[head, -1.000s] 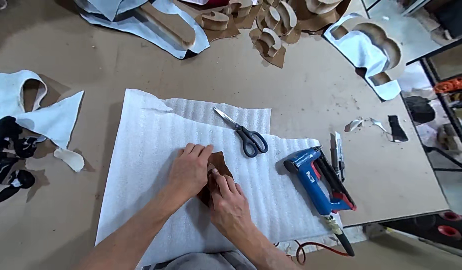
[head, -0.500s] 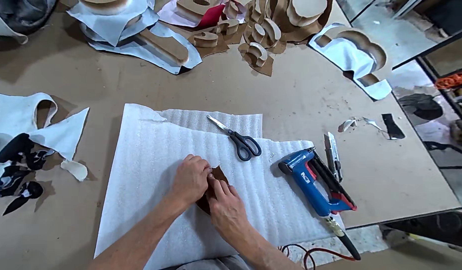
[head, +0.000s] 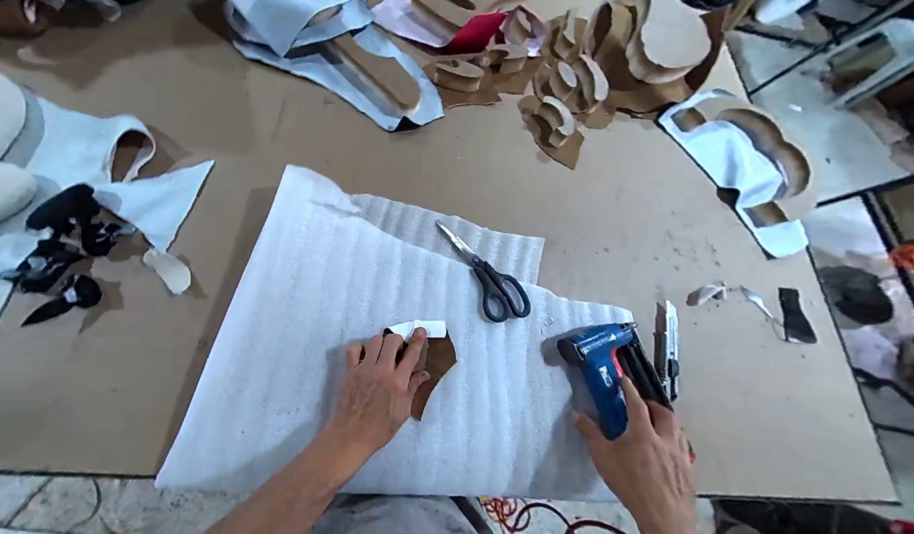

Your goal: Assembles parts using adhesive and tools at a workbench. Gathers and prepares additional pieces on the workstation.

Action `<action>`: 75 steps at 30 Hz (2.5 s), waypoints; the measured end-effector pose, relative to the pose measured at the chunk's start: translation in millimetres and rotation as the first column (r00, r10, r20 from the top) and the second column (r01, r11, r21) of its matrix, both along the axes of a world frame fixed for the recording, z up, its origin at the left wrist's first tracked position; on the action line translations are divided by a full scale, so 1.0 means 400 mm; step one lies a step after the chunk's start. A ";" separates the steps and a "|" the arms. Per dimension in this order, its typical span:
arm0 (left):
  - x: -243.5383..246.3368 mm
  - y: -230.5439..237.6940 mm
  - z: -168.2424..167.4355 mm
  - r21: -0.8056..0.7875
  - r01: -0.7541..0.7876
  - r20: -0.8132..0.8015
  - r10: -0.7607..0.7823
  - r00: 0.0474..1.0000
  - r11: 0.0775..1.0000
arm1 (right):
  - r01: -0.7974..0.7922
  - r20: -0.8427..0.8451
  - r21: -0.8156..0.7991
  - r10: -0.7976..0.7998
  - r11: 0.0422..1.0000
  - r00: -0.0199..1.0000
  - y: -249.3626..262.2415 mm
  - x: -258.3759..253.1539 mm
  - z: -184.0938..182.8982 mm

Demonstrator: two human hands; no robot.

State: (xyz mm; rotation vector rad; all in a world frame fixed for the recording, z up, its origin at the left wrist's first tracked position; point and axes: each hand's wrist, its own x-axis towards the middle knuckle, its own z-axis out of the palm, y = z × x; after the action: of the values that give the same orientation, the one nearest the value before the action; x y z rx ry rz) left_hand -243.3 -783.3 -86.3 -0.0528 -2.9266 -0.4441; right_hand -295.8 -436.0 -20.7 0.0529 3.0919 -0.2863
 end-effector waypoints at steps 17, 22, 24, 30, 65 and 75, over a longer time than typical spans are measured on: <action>0.006 0.002 -0.024 0.197 -0.042 -0.035 0.050 0.998 0.980 | -0.594 0.350 -0.011 0.559 0.805 0.751 -0.372 -0.258 0.287; 0.008 0.001 -0.021 0.188 -0.035 -0.024 0.040 0.999 0.982 | -0.719 0.412 -0.035 0.665 0.695 0.623 -0.434 -0.302 0.212; 0.009 -0.002 -0.022 0.198 -0.037 -0.032 0.044 0.999 0.979 | -0.709 0.424 -0.044 0.656 0.704 0.625 -0.429 -0.308 0.200; 0.012 -0.003 -0.024 0.222 -0.040 -0.048 0.052 0.997 0.974 | -0.705 0.465 -0.110 0.664 0.700 0.586 -0.424 -0.330 0.187; 0.001 -0.040 0.022 0.310 -0.163 0.061 0.151 0.987 0.937 | -0.523 0.431 -0.505 0.725 0.687 0.537 -0.537 -0.238 -0.010; 0.128 0.010 0.015 0.039 0.014 -0.096 -0.011 0.995 0.999 | -0.556 0.525 -0.298 0.620 0.776 0.583 -0.607 -0.239 0.019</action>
State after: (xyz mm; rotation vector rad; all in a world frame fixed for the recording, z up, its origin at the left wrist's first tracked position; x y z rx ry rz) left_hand -192.3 -779.1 -80.4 -0.0846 -2.8237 -0.4876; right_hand -391.2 -678.7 -13.3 -0.7382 2.2673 -0.3122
